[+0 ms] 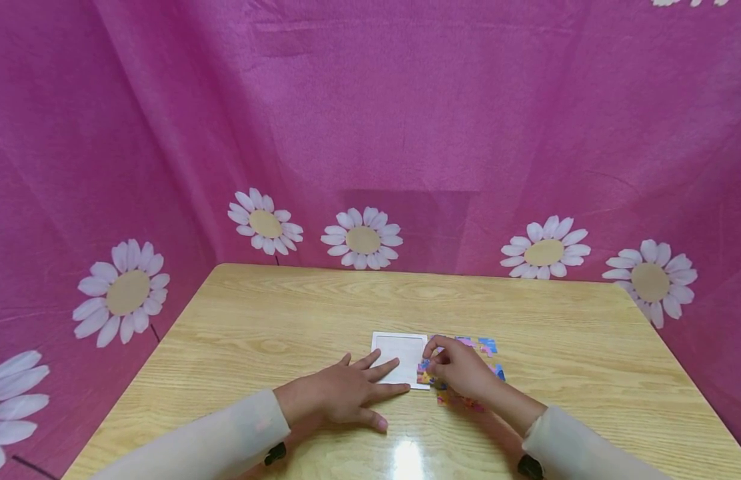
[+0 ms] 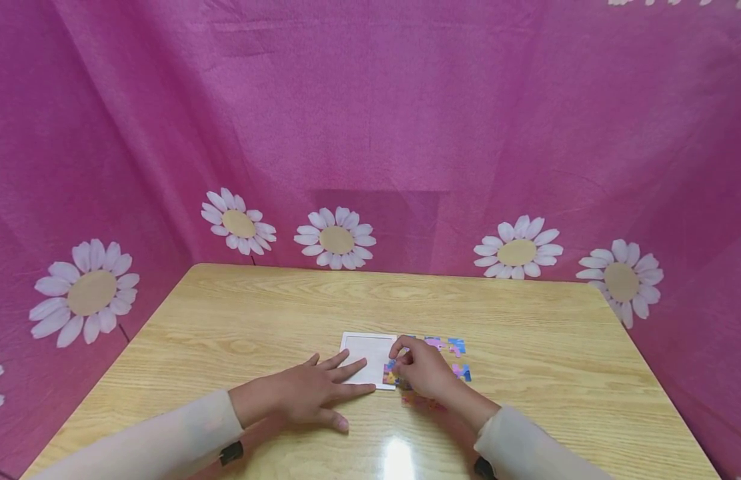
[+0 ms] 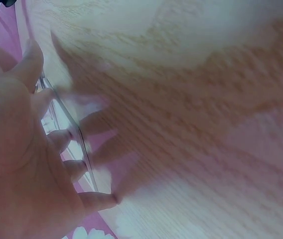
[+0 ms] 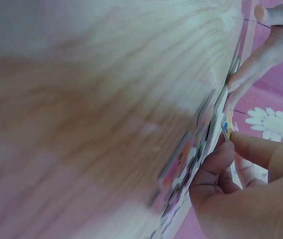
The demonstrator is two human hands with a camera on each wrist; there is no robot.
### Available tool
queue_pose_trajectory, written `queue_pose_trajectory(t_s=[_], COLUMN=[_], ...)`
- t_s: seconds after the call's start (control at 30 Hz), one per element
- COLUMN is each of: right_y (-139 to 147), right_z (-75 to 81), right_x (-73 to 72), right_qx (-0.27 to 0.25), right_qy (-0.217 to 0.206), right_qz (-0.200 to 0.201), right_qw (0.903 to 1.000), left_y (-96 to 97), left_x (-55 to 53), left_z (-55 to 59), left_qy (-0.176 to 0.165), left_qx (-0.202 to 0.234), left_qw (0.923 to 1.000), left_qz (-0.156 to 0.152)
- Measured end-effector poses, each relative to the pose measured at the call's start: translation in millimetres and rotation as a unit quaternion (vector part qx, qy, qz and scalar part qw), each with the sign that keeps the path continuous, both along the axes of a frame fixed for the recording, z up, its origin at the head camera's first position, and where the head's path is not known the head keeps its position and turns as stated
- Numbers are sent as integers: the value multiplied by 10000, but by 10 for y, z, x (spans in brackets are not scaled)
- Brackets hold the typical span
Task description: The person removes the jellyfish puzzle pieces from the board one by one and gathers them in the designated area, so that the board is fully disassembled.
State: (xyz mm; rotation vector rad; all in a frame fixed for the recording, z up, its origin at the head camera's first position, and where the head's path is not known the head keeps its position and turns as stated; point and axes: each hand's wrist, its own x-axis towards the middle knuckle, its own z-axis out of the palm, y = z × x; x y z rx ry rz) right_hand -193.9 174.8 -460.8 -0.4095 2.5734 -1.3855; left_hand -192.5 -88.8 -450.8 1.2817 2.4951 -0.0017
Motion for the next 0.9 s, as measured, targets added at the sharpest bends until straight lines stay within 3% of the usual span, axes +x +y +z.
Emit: queue_pose_trajectory(t_s=[0.9], right_y=[967], right_z=[3], right_x=[352], right_qx=[-301], right_qy=[-460], right_qz=[-88], right_qw=[9984], left_y=[2], left_x=[17], left_z=[28], left_qy=[-166], left_qx=[29], left_qw=[9998], left_qz=[64])
